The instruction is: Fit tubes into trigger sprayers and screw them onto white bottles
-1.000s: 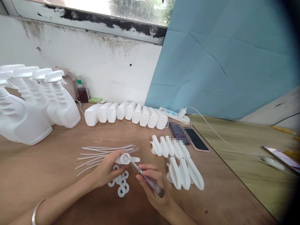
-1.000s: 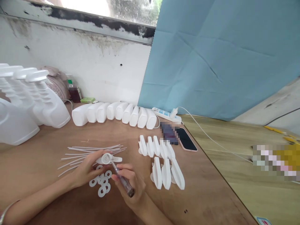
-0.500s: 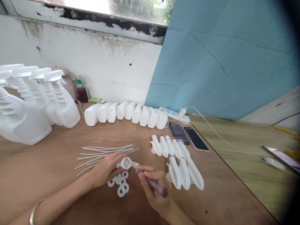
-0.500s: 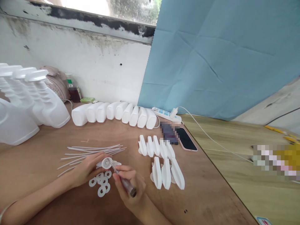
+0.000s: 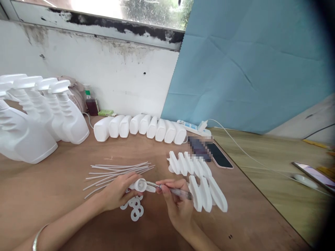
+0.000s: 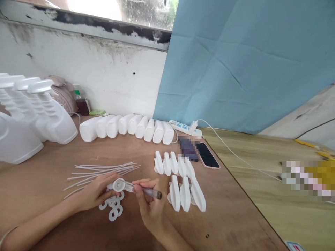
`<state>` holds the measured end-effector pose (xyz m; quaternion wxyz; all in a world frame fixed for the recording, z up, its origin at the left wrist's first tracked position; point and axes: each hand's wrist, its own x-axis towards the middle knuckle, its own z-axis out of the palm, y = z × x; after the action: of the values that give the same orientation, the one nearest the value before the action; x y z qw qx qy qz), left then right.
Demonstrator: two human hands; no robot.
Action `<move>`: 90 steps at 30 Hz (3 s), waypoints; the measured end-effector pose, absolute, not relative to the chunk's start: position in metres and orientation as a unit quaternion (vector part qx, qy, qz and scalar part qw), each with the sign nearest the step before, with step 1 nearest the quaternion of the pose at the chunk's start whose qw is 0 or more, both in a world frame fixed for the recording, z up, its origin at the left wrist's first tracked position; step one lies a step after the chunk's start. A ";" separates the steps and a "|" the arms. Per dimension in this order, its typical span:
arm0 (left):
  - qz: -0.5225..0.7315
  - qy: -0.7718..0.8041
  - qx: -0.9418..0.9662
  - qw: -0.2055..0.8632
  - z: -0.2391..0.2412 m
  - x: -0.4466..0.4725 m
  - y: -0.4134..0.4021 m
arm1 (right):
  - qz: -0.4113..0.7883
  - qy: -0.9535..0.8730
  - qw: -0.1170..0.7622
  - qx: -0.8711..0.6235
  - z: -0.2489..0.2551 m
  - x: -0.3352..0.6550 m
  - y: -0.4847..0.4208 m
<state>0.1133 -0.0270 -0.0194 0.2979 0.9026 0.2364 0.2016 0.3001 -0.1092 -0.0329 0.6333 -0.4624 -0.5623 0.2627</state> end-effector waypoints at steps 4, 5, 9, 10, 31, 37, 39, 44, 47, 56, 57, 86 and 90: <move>0.197 0.224 0.903 0.310 -0.017 0.113 -0.027 | 0.290 -0.539 0.638 -0.466 -0.028 0.303 -0.105; 0.197 0.222 0.902 0.313 -0.017 0.113 -0.027 | 0.294 -0.532 0.643 -0.466 -0.026 0.302 -0.103; 0.189 0.202 0.909 0.313 -0.015 0.113 -0.027 | 0.321 -0.496 0.652 -0.475 -0.017 0.300 -0.100; 0.185 0.197 0.912 0.310 -0.015 0.113 -0.027 | 0.327 -0.493 0.652 -0.474 -0.016 0.300 -0.100; 0.202 0.207 0.914 0.285 -0.020 0.113 -0.027 | 0.221 -0.594 0.633 -0.444 -0.030 0.300 -0.106; 0.185 0.207 0.911 0.304 -0.014 0.114 -0.028 | 0.287 -0.528 0.650 -0.464 -0.021 0.302 -0.099; 0.182 0.203 0.912 0.306 -0.013 0.113 -0.028 | 0.299 -0.510 0.659 -0.465 -0.017 0.302 -0.099; 0.175 0.205 0.914 0.302 -0.012 0.111 -0.025 | 0.303 -0.504 0.666 -0.459 -0.014 0.301 -0.101; 0.173 0.201 0.916 0.302 -0.012 0.111 -0.025 | 0.296 -0.529 0.663 -0.439 -0.019 0.300 -0.103; 0.154 0.184 0.929 0.283 -0.013 0.111 -0.024 | 0.377 -0.493 0.649 -0.441 -0.016 0.302 -0.097; 0.151 0.187 0.931 0.276 -0.013 0.111 -0.023 | 0.381 -0.491 0.647 -0.441 -0.015 0.302 -0.096; 0.259 0.239 0.936 -0.012 -0.030 0.108 -0.016 | 0.254 -0.627 0.550 -0.490 -0.029 0.300 -0.103; 0.272 0.277 0.921 -0.018 -0.028 0.108 -0.015 | 0.229 -0.646 0.504 -0.526 -0.027 0.300 -0.103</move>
<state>0.1076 -0.0154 -0.0276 -0.0183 0.9214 0.2772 0.2716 0.3004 -0.1028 -0.0275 0.5039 -0.5261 -0.6457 0.2288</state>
